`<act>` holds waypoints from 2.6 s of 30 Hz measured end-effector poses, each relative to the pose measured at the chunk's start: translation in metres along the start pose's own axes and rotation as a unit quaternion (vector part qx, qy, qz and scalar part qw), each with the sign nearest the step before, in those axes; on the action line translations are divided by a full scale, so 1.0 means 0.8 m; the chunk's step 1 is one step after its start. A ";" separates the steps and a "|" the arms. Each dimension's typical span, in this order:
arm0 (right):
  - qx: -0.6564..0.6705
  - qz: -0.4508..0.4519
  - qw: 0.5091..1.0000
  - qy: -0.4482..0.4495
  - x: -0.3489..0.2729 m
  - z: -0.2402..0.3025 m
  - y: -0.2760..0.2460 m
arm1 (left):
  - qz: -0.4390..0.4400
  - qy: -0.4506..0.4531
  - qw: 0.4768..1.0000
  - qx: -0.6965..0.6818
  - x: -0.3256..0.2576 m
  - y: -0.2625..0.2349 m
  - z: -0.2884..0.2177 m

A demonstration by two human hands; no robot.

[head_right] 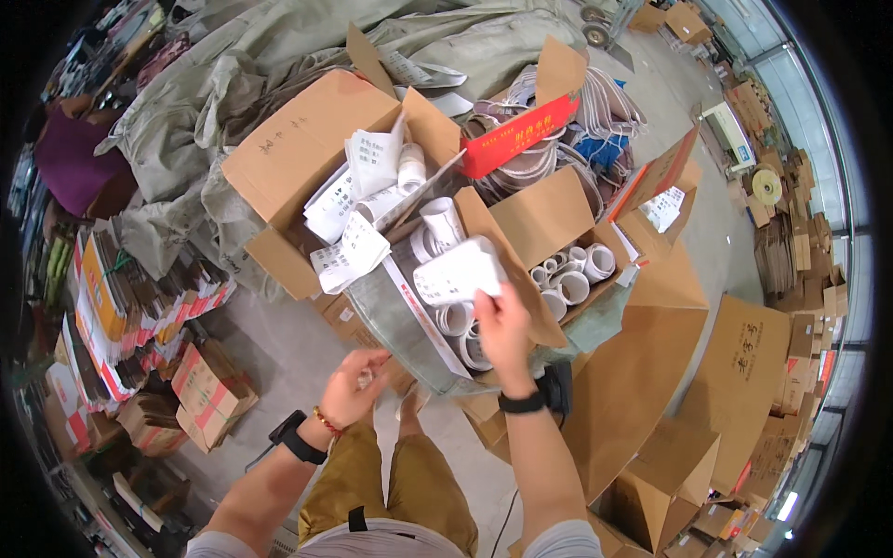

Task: The recorder moves through a warehouse and sticks labels onto large cardboard shipping boxes.

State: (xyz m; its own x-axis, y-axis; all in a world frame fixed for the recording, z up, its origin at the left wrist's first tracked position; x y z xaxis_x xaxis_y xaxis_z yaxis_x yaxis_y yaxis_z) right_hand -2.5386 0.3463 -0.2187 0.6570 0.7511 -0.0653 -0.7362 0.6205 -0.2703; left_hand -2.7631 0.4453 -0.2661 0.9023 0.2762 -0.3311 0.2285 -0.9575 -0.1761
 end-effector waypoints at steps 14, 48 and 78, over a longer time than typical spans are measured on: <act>0.445 -0.065 0.864 0.228 -0.177 -0.094 0.056 | -0.084 0.142 0.985 0.059 0.035 0.038 -0.075; -0.240 0.412 0.878 -0.035 -0.103 0.034 0.113 | 0.083 -0.016 0.961 0.265 -0.007 0.035 -0.068; -0.029 0.066 0.991 0.109 -0.097 -0.047 0.009 | -0.105 -0.100 0.867 -0.477 0.048 0.055 0.003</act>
State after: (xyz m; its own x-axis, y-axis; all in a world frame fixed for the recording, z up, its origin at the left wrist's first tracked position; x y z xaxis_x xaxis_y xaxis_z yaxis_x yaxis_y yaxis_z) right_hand -2.5891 0.2840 -0.2518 0.5795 0.7541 -0.3091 -0.8119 0.5013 -0.2992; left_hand -2.7192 0.4139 -0.2888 0.7449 0.3698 -0.5553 0.6641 -0.4910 0.5639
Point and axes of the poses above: each hand's wrist, its own x-axis towards the middle knuckle, its own y-axis out of the palm, z = x × y, the point moved 9 cm from there along x, towards the middle knuckle, and after that the axes turned 15 degrees about z, right-handed, at the moved point
